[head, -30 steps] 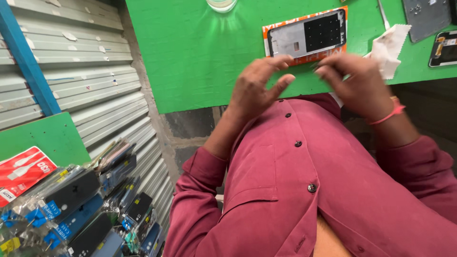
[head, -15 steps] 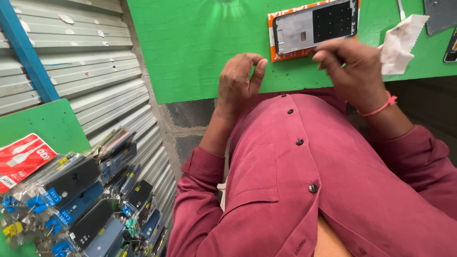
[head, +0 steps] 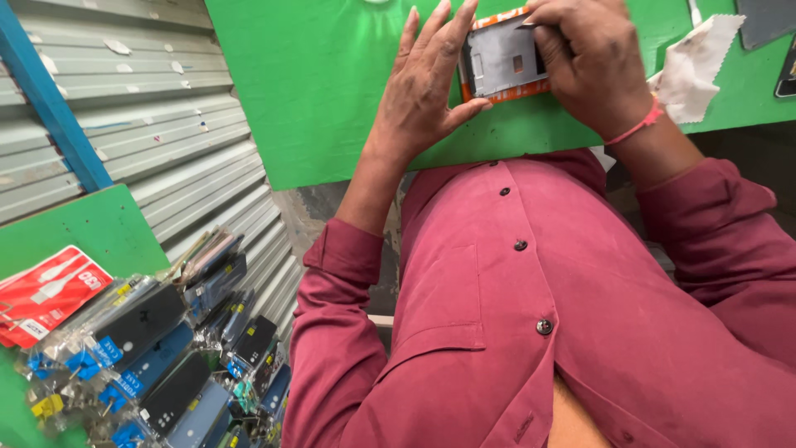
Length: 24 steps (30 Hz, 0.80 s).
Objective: The person wipes a smartphone screen with a white cloth, then peels off a protective film from the screen. The person continues to wipe the screen and edges of the phone.
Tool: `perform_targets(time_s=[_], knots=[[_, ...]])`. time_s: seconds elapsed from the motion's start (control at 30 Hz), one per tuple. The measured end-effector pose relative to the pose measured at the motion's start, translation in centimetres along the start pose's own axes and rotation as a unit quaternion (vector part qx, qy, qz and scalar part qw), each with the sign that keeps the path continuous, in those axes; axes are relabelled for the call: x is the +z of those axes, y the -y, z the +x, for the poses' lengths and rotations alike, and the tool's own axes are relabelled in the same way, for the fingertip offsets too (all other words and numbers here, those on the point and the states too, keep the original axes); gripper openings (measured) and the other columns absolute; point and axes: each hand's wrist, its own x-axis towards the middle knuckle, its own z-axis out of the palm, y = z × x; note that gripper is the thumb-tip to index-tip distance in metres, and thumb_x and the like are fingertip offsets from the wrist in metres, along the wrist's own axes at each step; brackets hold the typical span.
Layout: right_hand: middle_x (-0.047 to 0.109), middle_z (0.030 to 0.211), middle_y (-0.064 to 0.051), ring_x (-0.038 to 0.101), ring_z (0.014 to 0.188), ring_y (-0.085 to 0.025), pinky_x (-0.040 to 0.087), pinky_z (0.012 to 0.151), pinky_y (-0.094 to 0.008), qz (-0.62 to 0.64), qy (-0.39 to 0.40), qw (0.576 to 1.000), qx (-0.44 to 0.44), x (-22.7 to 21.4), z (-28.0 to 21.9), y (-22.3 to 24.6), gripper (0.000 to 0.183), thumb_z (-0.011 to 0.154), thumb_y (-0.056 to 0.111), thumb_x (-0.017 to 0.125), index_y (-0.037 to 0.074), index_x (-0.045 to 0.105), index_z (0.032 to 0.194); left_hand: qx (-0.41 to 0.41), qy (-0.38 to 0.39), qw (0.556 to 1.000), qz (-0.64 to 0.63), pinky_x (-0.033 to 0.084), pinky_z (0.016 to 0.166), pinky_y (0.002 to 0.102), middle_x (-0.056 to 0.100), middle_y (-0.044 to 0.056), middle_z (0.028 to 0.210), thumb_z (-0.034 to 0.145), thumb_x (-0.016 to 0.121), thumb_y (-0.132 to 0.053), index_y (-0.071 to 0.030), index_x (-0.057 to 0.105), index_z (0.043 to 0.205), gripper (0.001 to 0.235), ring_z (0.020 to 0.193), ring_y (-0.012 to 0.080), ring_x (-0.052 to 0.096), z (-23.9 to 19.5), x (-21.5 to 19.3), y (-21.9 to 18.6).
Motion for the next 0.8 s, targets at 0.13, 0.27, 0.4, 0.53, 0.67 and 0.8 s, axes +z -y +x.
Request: perform_targets(time_s=[0.13,0.27,0.4,0.53,0.67,0.8], knots=[[0.07,0.117,-0.012,0.065,0.111,-0.031,0.049,0.105,-0.041,0.007,-0.024,1.0,-0.008,0.9,-0.5,-1.3,0.01,0.109,-0.006,0.058,0.001,0.062,0.115,-0.004,-0.026,1.0,0.003,0.013,0.138,0.053,0.033,0.0,0.169,0.088,0.087,-0.059,-0.009,0.022,0.165,0.112,0.159,0.0272,0.03,0.0,0.8,-0.6],[0.067,0.116,-0.012,0.062,0.114,-0.032,0.048,0.103,-0.04,-0.027,-0.048,0.998,-0.007,1.2,-1.2,-2.1,0.011,0.108,-0.005,0.06,0.002,0.062,0.116,-0.001,-0.041,0.999,0.019,0.012,0.135,0.055,0.033,-0.001,0.168,0.088,0.084,-0.066,-0.01,0.023,0.163,0.112,0.157,0.0275,0.029,0.3,0.8,-0.7],[0.066,0.115,-0.011,0.061,0.115,-0.031,0.045,0.103,-0.042,-0.065,-0.056,0.996,-0.015,1.8,-2.2,-2.6,0.011,0.106,-0.005,0.062,0.002,0.063,0.115,-0.021,-0.035,0.999,0.03,0.011,0.136,0.055,0.035,-0.002,0.167,0.084,0.081,-0.072,-0.009,0.027,0.162,0.114,0.158,0.0259,0.029,-0.1,1.4,-0.9],[0.068,0.114,-0.008,0.062,0.109,-0.027,0.044,0.101,-0.039,-0.101,-0.059,0.993,-0.002,2.5,-1.6,-3.0,0.01,0.109,-0.001,0.065,0.004,0.065,0.117,-0.031,-0.044,0.997,0.05,0.011,0.136,0.056,0.035,-0.001,0.167,0.087,0.078,-0.075,-0.009,0.025,0.162,0.113,0.157,0.0256,0.029,0.1,1.8,-1.2],[0.066,0.11,-0.008,0.061,0.108,-0.027,0.045,0.099,-0.041,-0.095,-0.066,0.993,-0.013,1.9,-1.1,-2.0,0.009,0.107,-0.002,0.065,0.003,0.065,0.114,-0.035,-0.055,0.997,0.043,0.012,0.134,0.057,0.041,0.002,0.163,0.087,0.075,-0.075,-0.009,0.025,0.162,0.112,0.156,0.0263,0.031,0.2,1.6,-1.6],[0.065,0.108,-0.009,0.063,0.101,-0.027,0.051,0.084,-0.035,-0.033,-0.061,0.997,0.038,0.8,-1.2,0.5,0.008,0.113,-0.003,0.07,0.004,0.073,0.116,-0.054,-0.105,0.993,-0.022,0.022,0.132,0.053,0.055,0.004,0.147,0.096,0.074,-0.06,-0.011,0.045,0.151,0.079,0.148,0.0252,0.044,-0.1,0.5,-2.4]])
